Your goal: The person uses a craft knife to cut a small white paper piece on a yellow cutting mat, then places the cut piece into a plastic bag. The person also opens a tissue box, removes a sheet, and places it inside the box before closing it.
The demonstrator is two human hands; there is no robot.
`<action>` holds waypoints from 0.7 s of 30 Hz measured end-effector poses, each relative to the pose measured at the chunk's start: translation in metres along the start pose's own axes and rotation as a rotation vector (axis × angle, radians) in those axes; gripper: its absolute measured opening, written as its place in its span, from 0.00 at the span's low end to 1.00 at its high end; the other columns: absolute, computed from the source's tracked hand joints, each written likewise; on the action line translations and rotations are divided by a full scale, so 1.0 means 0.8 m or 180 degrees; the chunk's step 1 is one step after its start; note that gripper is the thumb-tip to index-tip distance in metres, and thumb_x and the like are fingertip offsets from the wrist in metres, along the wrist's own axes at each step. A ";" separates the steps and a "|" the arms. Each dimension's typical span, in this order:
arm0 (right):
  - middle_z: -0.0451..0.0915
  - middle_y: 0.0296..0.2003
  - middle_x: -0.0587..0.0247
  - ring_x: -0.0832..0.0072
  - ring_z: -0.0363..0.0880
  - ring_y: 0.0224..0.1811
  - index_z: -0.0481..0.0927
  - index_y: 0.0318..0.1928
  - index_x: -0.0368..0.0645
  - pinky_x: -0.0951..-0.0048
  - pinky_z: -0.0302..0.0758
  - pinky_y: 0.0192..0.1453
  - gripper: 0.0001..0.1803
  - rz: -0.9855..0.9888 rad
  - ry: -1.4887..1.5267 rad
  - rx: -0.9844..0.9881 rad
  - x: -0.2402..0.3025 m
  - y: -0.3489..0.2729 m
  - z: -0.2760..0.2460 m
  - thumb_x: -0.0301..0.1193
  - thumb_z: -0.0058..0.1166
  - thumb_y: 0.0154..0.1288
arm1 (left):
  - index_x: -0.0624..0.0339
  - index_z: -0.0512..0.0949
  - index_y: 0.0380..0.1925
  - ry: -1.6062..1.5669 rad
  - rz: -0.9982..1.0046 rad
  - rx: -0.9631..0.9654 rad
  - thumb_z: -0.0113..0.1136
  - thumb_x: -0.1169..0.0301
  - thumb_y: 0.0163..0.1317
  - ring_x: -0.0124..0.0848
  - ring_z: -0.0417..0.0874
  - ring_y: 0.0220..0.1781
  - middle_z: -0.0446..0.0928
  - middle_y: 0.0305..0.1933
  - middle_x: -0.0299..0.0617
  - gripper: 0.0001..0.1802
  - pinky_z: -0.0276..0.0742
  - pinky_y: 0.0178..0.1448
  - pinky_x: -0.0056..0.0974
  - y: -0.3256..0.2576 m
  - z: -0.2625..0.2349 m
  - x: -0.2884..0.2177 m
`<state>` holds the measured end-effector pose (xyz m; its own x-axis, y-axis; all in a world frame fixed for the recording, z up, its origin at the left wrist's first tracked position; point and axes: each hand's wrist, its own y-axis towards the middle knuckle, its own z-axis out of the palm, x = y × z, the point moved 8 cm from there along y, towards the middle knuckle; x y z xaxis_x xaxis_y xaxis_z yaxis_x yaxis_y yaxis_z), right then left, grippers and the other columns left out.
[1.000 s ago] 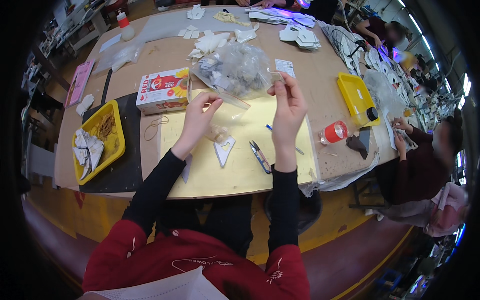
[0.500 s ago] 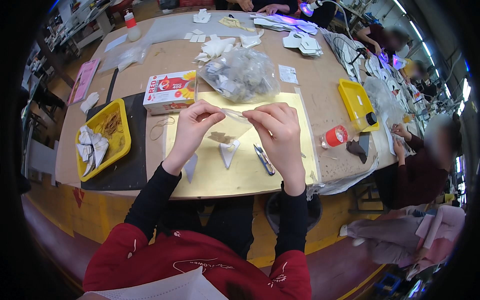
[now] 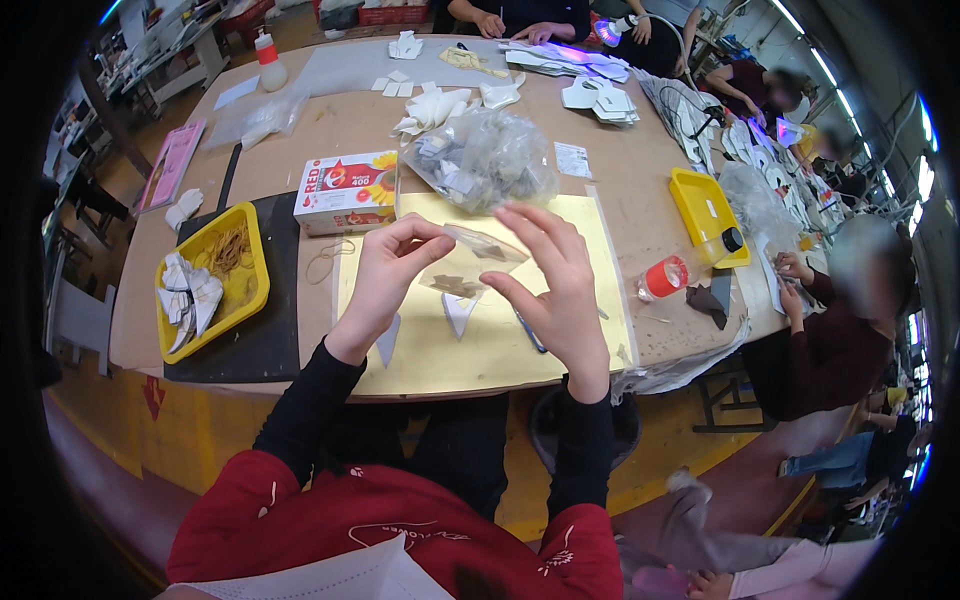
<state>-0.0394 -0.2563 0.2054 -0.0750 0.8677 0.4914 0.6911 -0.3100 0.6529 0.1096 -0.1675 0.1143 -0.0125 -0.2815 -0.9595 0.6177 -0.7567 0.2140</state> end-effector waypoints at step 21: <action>0.78 0.49 0.58 0.71 0.78 0.45 0.80 0.54 0.39 0.73 0.74 0.47 0.23 0.0191 0.0541 0.0112 -0.015 -0.026 0.008 0.23 0.67 0.55 | 0.67 0.83 0.48 -0.0667 0.0046 0.0381 0.59 0.69 0.70 0.25 0.82 0.47 0.82 0.47 0.40 0.13 0.78 0.56 0.32 -0.008 0.030 -0.011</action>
<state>-0.0479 -0.2578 0.1824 -0.1513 0.7691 0.6210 0.7225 -0.3427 0.6005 0.0867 -0.1745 0.1256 -0.1750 -0.3996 -0.8998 0.5215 -0.8128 0.2596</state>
